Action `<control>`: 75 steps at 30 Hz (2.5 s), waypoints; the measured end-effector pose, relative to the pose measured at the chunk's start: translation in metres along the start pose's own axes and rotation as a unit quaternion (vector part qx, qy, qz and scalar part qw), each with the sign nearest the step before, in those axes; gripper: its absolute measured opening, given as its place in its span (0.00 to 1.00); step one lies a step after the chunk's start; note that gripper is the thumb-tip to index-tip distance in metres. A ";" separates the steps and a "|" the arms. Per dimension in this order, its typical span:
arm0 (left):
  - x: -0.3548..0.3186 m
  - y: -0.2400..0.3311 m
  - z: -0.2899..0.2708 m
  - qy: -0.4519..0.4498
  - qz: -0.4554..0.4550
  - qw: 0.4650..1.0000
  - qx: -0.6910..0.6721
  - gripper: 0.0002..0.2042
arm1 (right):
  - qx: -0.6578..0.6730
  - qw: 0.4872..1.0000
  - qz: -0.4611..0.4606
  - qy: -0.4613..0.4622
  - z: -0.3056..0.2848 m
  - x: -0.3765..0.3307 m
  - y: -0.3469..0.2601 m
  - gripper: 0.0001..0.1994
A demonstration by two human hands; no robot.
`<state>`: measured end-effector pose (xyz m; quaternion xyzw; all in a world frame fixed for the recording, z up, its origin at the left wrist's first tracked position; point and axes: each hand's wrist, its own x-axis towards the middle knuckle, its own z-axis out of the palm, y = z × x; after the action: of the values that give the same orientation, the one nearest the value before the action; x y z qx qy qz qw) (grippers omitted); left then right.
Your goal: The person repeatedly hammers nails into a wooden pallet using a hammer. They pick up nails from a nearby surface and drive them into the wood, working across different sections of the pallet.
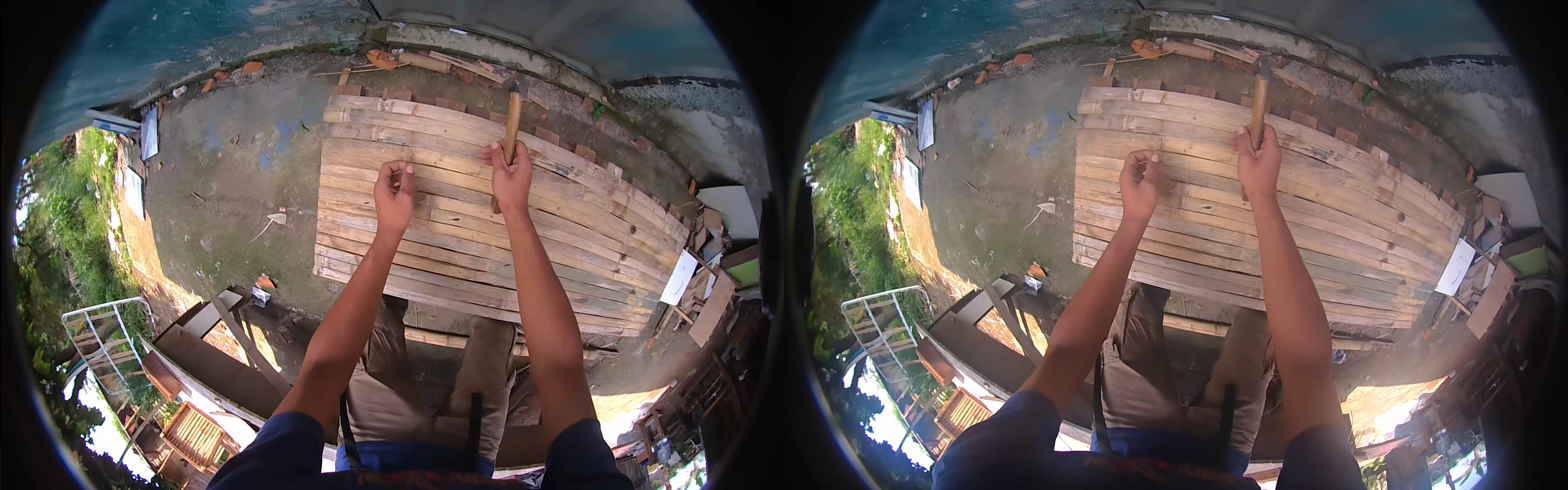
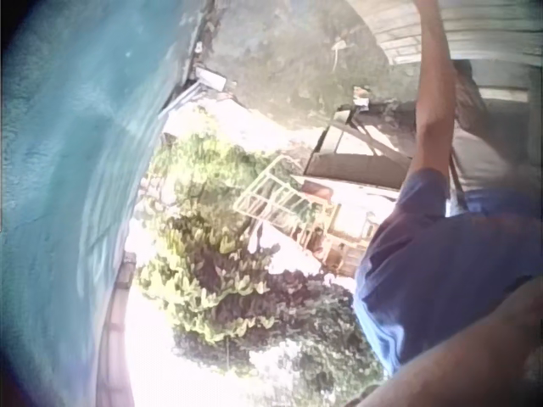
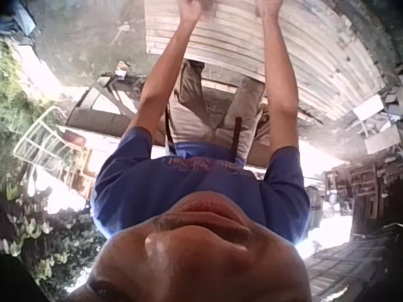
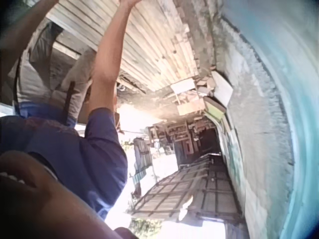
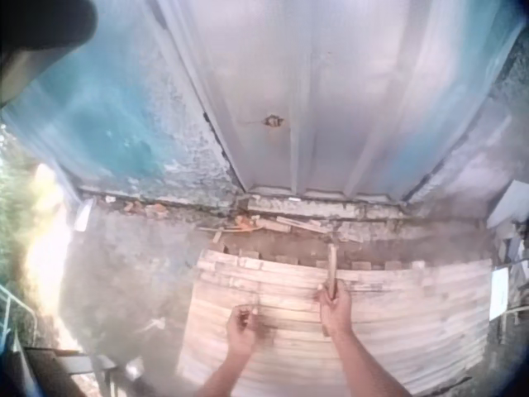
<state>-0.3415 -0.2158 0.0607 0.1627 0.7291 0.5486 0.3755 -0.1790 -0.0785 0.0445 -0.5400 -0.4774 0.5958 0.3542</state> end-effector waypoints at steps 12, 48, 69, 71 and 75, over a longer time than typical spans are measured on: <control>0.095 0.033 0.043 0.059 0.109 0.982 -0.144 0.08 | 0.076 0.994 -0.022 0.075 0.030 0.086 0.014 0.10; 0.133 -0.007 0.078 -0.021 0.161 0.986 0.048 0.07 | -0.153 0.980 -0.050 0.118 0.039 0.080 -0.003 0.13; 0.131 -0.001 0.066 -0.083 0.232 0.951 0.190 0.08 | -0.196 0.971 -0.065 0.124 0.039 0.082 -0.002 0.15; 0.131 -0.002 0.066 -0.080 0.243 0.947 0.193 0.08 | -0.200 0.970 -0.066 0.123 0.039 0.081 -0.001 0.15; 0.133 -0.005 0.066 -0.080 0.287 0.931 0.212 0.08 | -0.208 0.967 -0.084 0.117 0.038 0.084 0.002 0.13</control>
<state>-0.3813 -0.0864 -0.0008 0.4840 0.7183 0.4507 0.2158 -0.2298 -0.0078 0.0154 -0.6261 -0.5896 0.3838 0.3362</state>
